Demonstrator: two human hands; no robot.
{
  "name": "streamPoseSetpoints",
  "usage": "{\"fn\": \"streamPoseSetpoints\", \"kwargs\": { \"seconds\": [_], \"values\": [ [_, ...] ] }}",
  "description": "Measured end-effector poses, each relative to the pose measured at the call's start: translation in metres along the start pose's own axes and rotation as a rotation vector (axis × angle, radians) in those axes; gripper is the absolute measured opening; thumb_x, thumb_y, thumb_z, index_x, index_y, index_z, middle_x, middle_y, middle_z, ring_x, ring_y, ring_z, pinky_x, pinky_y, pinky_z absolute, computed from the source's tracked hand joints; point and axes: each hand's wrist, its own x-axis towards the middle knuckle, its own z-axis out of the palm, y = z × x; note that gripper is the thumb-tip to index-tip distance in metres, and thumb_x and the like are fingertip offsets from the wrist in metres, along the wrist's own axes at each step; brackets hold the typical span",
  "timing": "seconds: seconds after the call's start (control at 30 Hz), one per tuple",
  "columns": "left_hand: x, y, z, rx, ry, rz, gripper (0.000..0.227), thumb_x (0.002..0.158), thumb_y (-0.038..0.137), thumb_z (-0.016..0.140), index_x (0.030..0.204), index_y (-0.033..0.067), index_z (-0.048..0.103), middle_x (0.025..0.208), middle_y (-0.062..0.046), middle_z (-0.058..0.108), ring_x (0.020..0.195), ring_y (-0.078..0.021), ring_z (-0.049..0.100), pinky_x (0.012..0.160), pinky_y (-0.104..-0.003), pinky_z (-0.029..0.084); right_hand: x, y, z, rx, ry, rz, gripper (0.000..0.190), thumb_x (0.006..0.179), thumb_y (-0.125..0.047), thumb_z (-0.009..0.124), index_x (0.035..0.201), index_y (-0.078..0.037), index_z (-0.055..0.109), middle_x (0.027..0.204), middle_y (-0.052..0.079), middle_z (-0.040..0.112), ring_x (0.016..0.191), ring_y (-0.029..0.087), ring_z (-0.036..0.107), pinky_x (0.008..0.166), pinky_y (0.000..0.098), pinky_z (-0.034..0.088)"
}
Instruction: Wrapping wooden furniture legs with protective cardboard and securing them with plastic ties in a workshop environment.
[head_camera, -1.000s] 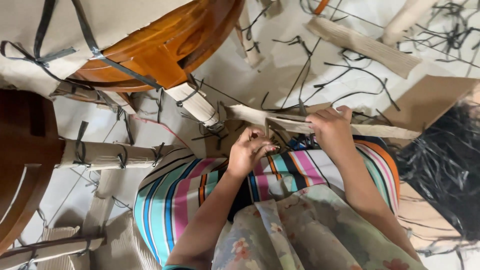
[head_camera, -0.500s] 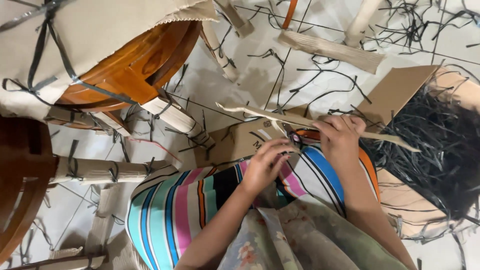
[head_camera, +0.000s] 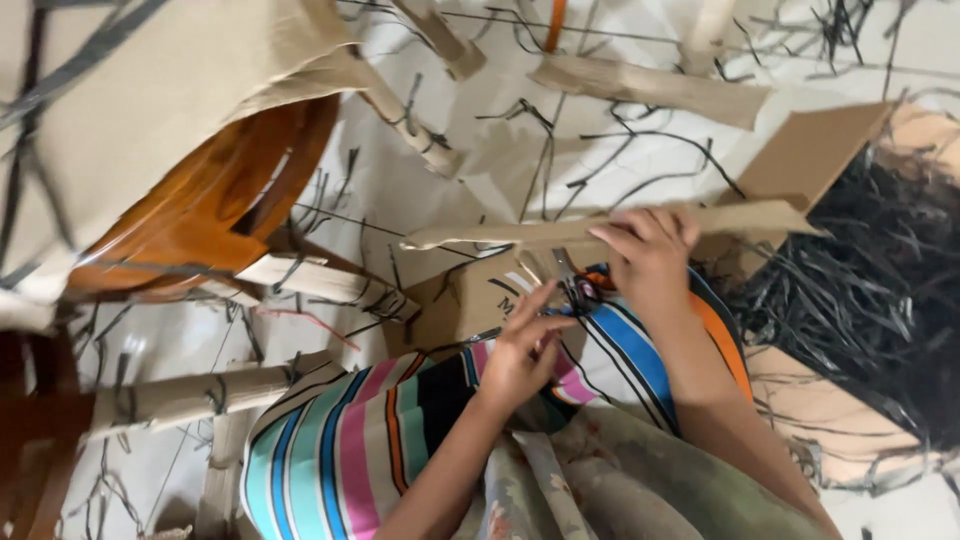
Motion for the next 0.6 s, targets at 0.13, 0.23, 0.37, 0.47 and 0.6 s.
{"fn": "streamPoseSetpoints", "kwargs": {
  "seconds": [0.13,0.23,0.37,0.47,0.6],
  "values": [
    [0.007,-0.019,0.013,-0.004,-0.009,-0.034,0.034,0.086,-0.004,0.063,0.112,0.0138,0.077,0.153,-0.021,0.054,0.139,-0.0478,0.046,0.115,-0.063,0.032,0.004,-0.003,0.009,0.005,-0.062,0.094,0.039,0.088,-0.005,0.077,0.12,-0.027,0.075,0.125,0.003,0.071,0.121,0.025,0.062,0.107,0.0497,0.022],
    [0.014,-0.022,0.023,-0.023,-0.021,-0.055,0.036,0.087,-0.006,0.062,0.112,0.0133,0.078,0.152,-0.023,0.054,0.139,-0.0494,0.045,0.115,-0.064,0.032,0.0,-0.003,0.006,0.09,-0.172,0.152,0.038,0.093,0.002,0.071,0.127,-0.014,0.072,0.128,0.012,0.067,0.126,0.032,0.058,0.107,0.0565,0.023],
    [0.024,-0.013,0.041,-0.078,-0.059,-0.061,0.033,0.09,-0.005,0.06,0.112,0.0126,0.077,0.149,-0.022,0.057,0.14,-0.0477,0.047,0.117,-0.061,0.032,-0.014,0.006,-0.01,0.147,-0.247,0.217,0.023,0.093,-0.005,0.072,0.114,-0.013,0.075,0.113,0.011,0.069,0.121,0.031,0.061,0.107,0.056,0.024],
    [0.032,0.0,0.055,-0.147,-0.111,-0.068,0.031,0.094,-0.004,0.058,0.112,0.0128,0.077,0.145,-0.019,0.061,0.14,-0.046,0.048,0.118,-0.063,0.03,-0.025,0.014,-0.041,0.116,-0.231,0.284,0.021,0.094,-0.009,0.07,0.112,-0.016,0.075,0.116,0.006,0.068,0.123,0.028,0.059,0.108,0.0518,0.023],
    [0.038,0.015,0.075,-0.21,-0.217,-0.044,0.029,0.098,0.001,0.057,0.114,0.0141,0.076,0.141,-0.015,0.064,0.141,-0.0416,0.05,0.12,-0.064,0.027,-0.076,0.048,-0.074,-0.081,-0.186,0.337,0.038,0.088,-0.001,0.057,0.115,-0.023,0.073,0.127,0.001,0.066,0.125,0.024,0.059,0.11,0.0451,0.023]
  ]
}}
